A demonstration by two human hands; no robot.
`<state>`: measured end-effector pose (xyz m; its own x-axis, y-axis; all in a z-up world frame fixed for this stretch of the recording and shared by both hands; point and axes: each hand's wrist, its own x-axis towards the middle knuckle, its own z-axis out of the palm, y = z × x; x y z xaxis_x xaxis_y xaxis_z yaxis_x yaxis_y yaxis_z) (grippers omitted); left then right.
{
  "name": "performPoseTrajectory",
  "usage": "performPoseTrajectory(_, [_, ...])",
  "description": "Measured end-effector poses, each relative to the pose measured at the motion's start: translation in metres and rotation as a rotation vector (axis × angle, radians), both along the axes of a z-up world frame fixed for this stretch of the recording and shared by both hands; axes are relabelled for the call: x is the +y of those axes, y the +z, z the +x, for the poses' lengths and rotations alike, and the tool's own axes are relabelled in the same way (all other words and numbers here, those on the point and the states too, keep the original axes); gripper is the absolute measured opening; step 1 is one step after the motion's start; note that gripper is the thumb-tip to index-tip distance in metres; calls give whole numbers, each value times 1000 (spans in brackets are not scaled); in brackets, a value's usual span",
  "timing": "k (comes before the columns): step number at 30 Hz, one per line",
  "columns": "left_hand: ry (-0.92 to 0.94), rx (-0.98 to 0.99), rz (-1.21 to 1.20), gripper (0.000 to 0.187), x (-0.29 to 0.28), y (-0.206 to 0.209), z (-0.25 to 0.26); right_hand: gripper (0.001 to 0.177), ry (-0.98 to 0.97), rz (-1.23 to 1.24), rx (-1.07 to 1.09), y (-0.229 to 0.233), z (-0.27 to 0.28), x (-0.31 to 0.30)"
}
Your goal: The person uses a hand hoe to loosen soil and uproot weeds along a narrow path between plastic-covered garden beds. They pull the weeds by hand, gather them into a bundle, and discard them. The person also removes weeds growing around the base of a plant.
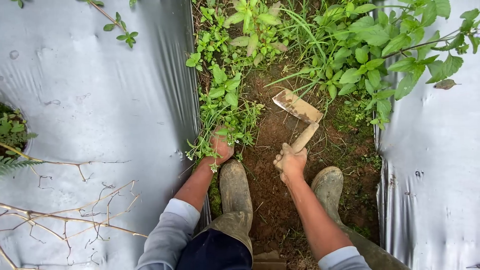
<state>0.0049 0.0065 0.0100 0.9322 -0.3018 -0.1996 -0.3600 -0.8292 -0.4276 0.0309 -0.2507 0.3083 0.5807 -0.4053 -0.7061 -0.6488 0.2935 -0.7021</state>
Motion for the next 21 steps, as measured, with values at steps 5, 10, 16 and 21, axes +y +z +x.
performPoseTrajectory(5, [168, 128, -182, 35, 3, 14, 14, 32, 143, -22, -105, -19, 52, 14])
performPoseTrajectory(10, [332, 277, -359, 48, 6, 27, 16, 31, 157, 57, -67, -34, 2, 26])
performPoseTrajectory(16, [551, 476, -590, 68, -2, 58, 28, 31, 126, 25, 105, -21, -95, 10])
performPoseTrajectory(21, [1001, 433, -439, 54, -61, 160, 47, 36, -44, -61, -55, -11, -71, 15])
